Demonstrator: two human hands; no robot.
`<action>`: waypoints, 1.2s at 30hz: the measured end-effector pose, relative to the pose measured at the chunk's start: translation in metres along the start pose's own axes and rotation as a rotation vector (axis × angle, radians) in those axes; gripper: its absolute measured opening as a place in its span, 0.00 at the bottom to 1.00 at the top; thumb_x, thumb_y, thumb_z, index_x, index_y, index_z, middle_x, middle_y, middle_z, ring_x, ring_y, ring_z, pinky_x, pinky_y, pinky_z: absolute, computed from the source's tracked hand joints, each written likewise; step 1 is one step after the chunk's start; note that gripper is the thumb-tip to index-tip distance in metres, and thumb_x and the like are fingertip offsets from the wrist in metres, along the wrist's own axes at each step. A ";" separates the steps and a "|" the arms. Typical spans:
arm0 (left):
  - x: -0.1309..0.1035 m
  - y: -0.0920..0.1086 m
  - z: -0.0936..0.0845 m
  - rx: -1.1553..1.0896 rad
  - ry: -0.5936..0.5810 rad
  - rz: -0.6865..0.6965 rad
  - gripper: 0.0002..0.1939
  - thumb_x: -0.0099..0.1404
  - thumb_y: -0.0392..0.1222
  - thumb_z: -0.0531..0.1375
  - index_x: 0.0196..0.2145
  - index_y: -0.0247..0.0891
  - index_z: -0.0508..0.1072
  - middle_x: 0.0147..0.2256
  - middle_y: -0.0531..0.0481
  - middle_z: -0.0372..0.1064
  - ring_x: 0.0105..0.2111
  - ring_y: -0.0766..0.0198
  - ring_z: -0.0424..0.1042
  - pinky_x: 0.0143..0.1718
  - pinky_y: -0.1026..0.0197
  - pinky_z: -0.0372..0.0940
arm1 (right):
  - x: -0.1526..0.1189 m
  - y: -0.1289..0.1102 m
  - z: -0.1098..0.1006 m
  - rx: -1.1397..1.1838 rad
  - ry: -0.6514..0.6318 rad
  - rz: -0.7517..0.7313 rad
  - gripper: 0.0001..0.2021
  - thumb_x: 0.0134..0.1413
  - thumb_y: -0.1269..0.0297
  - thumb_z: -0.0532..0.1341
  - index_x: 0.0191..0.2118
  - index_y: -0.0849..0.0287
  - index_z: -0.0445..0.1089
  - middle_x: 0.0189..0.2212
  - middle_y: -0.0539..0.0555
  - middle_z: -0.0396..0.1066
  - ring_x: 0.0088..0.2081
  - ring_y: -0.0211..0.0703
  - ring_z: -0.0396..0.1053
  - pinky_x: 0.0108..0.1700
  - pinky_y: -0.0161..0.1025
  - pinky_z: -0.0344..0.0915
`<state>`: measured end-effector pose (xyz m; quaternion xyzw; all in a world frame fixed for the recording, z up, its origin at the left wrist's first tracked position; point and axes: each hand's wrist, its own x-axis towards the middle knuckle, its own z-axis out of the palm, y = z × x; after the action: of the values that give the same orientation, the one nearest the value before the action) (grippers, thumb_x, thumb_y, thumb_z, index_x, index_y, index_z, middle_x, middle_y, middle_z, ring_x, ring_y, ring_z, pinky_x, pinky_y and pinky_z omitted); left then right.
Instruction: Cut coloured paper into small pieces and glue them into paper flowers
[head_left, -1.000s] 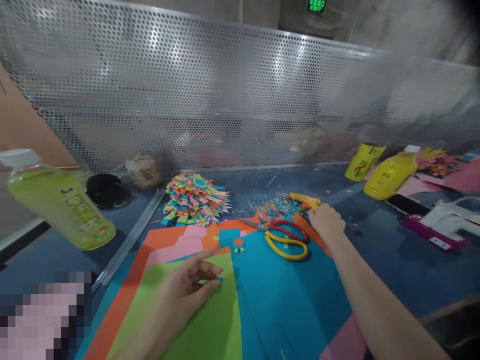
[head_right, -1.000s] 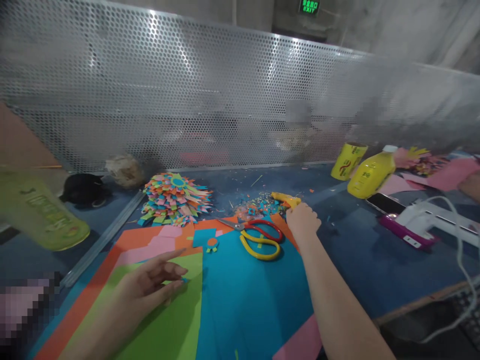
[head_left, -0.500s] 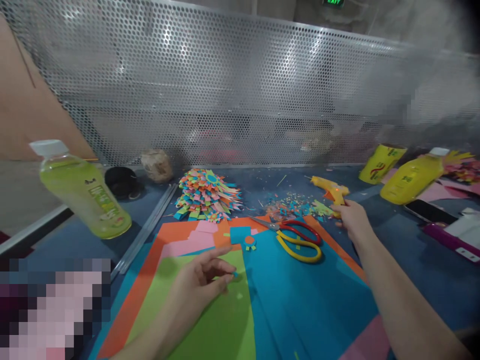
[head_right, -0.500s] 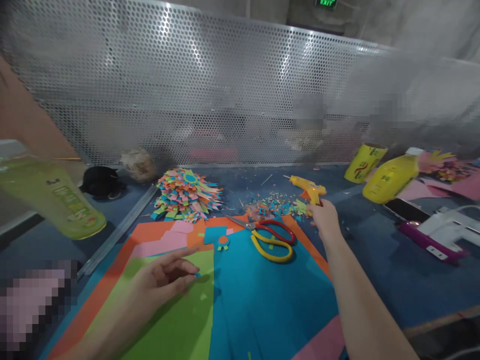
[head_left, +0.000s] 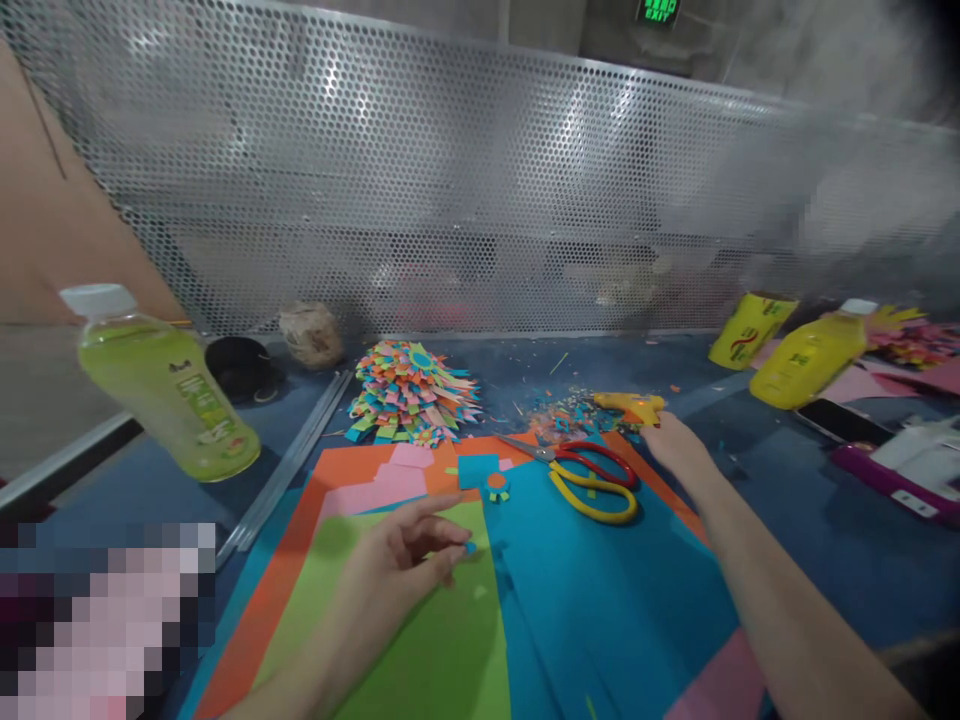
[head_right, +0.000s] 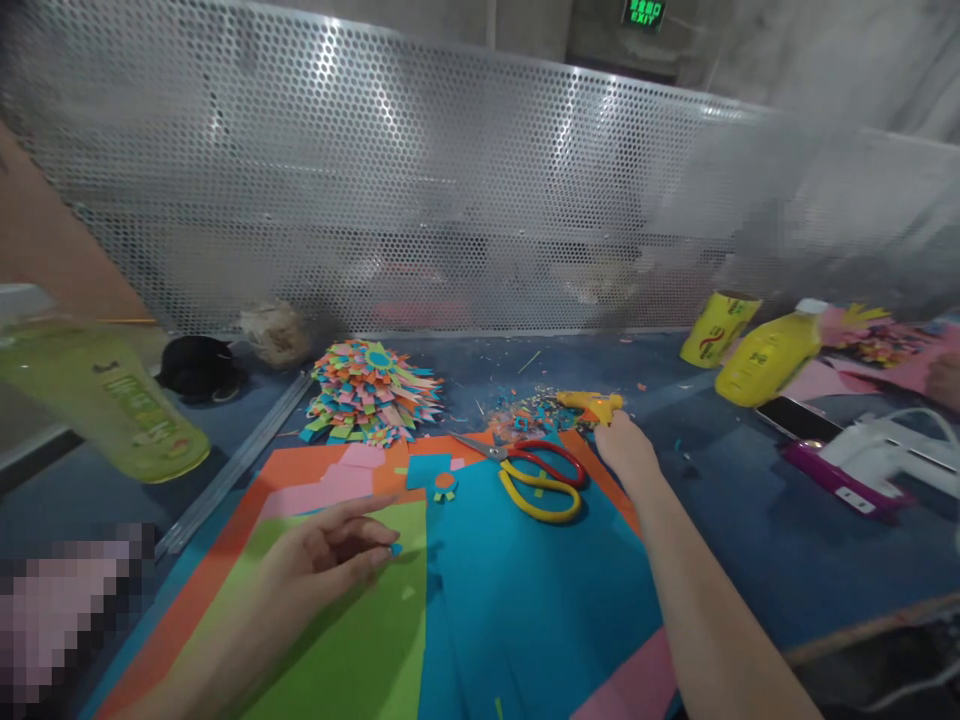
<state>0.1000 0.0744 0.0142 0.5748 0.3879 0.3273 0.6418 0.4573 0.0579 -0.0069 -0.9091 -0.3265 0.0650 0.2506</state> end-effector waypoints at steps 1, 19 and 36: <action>0.001 0.000 0.000 -0.004 -0.003 0.001 0.22 0.45 0.38 0.67 0.40 0.38 0.70 0.26 0.54 0.73 0.27 0.66 0.70 0.23 0.67 0.62 | -0.001 -0.001 0.001 0.009 -0.010 0.009 0.14 0.59 0.61 0.57 0.48 0.61 0.65 0.46 0.56 0.66 0.42 0.44 0.68 0.43 0.47 0.67; -0.001 0.004 0.001 0.003 0.030 -0.026 0.20 0.45 0.38 0.68 0.38 0.38 0.72 0.26 0.54 0.73 0.23 0.69 0.68 0.22 0.68 0.61 | -0.015 -0.014 -0.005 0.498 -0.030 0.055 0.12 0.59 0.60 0.56 0.44 0.63 0.66 0.38 0.53 0.68 0.33 0.38 0.69 0.33 0.39 0.69; 0.007 -0.010 -0.003 -0.085 0.031 -0.036 0.22 0.43 0.40 0.70 0.38 0.36 0.74 0.30 0.49 0.75 0.27 0.64 0.72 0.22 0.66 0.63 | -0.062 -0.045 -0.025 0.582 -0.091 -0.239 0.20 0.48 0.44 0.55 0.23 0.58 0.61 0.16 0.46 0.57 0.18 0.34 0.53 0.19 0.33 0.49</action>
<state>0.1007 0.0803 0.0029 0.5348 0.3936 0.3408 0.6656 0.3903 0.0386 0.0342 -0.7507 -0.4094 0.1662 0.4911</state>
